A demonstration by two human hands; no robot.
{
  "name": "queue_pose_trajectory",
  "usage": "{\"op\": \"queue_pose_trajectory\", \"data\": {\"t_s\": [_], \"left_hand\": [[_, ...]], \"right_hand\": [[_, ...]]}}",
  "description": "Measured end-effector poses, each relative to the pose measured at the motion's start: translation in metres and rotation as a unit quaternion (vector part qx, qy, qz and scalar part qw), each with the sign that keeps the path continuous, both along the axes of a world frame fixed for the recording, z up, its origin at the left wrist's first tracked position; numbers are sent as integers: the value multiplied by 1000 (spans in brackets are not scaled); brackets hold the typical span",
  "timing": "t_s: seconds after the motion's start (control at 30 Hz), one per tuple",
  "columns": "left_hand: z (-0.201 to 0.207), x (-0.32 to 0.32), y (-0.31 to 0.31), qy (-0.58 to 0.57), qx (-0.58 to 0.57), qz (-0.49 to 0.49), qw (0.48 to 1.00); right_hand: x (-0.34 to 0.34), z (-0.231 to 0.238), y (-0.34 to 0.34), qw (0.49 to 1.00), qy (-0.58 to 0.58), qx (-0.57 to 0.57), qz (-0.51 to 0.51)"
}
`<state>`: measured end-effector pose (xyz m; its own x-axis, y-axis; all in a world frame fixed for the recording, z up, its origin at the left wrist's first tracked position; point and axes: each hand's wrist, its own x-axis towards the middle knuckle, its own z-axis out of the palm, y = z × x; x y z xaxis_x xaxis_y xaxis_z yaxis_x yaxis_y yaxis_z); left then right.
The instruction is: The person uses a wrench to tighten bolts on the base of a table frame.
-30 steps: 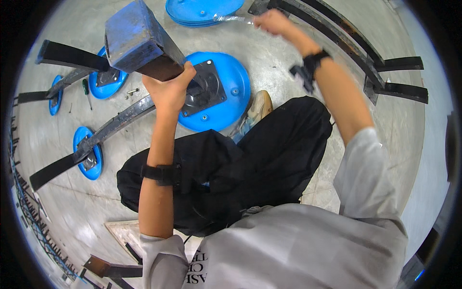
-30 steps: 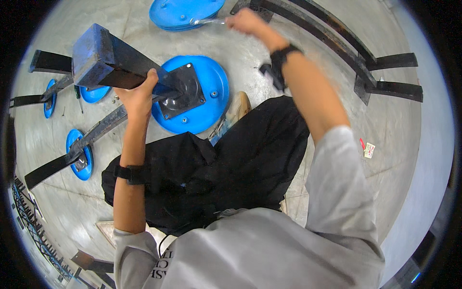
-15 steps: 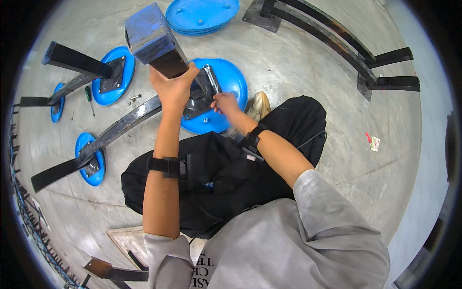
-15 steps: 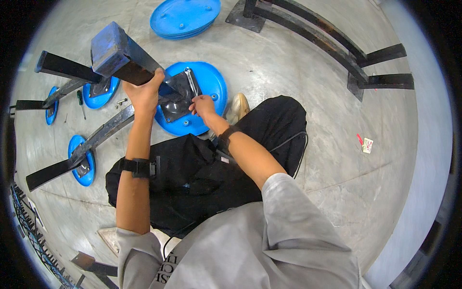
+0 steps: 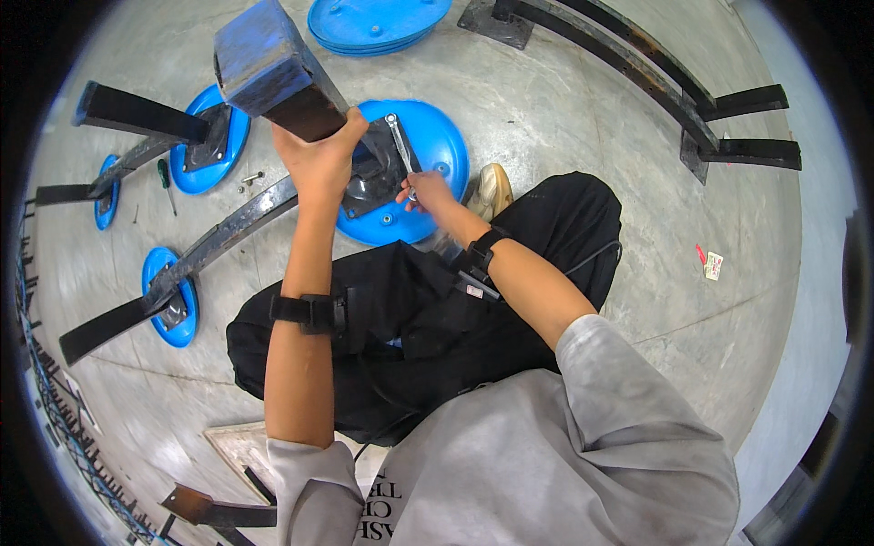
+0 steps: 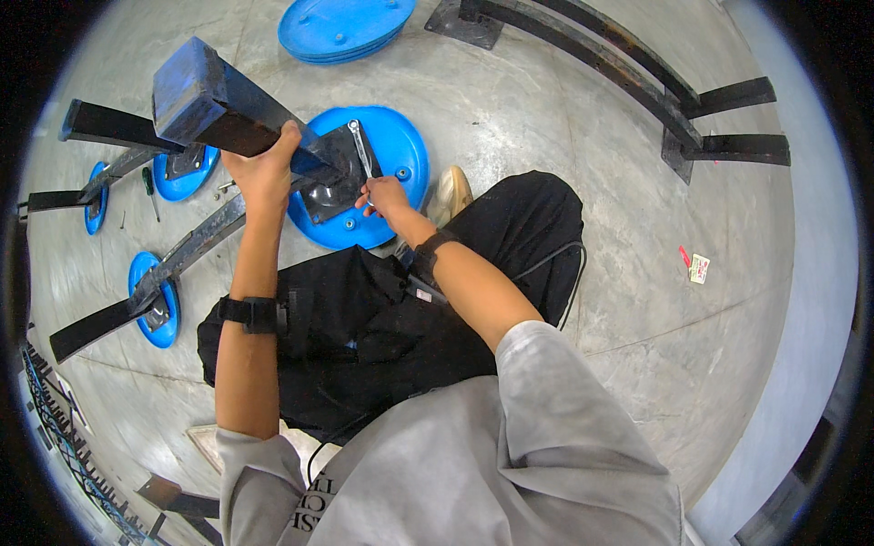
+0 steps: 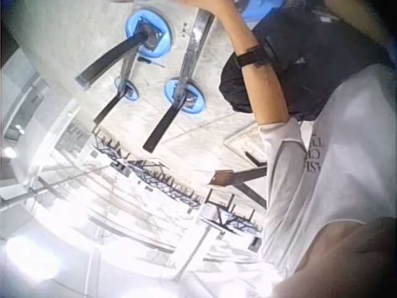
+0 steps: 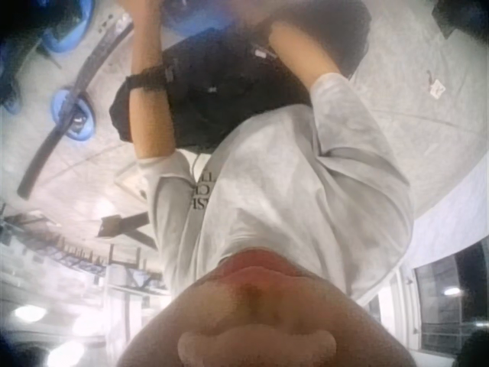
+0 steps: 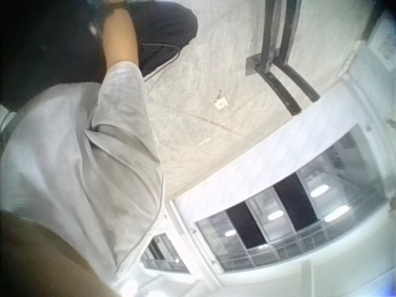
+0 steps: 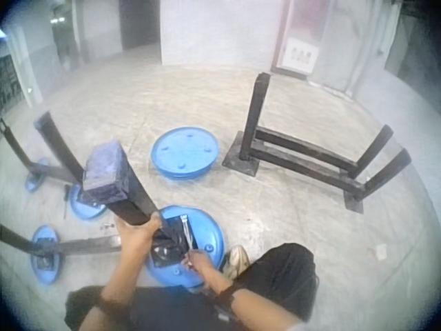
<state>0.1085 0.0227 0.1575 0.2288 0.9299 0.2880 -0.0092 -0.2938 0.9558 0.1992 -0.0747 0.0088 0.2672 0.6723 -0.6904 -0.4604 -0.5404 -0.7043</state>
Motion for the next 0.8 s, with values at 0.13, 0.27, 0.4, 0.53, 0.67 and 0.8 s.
{"op": "queue_pose_trajectory", "data": {"t_s": [0.13, 0.27, 0.4, 0.53, 0.67, 0.8], "left_hand": [[10, 1, -8, 8, 4, 3, 1000], [8, 0, -7, 3, 8, 2, 1000], [10, -3, -5, 27, 6, -11, 1000], [10, 1, -8, 14, -2, -6, 1000], [10, -2, -6, 10, 18, -13, 1000], [6, -3, -4, 2, 5, -2, 1000]], "right_hand": [[7, -9, -1, 999, 37, -1, 34], [27, -11, -2, 999, 8, -20, 40], [45, -3, -1, 997, -33, -37, 67], [108, -8, 7, 981, 36, -123, 147], [133, 20, 26, 914, -263, -93, 294], [166, 33, 48, 875, -356, -66, 321]]}}
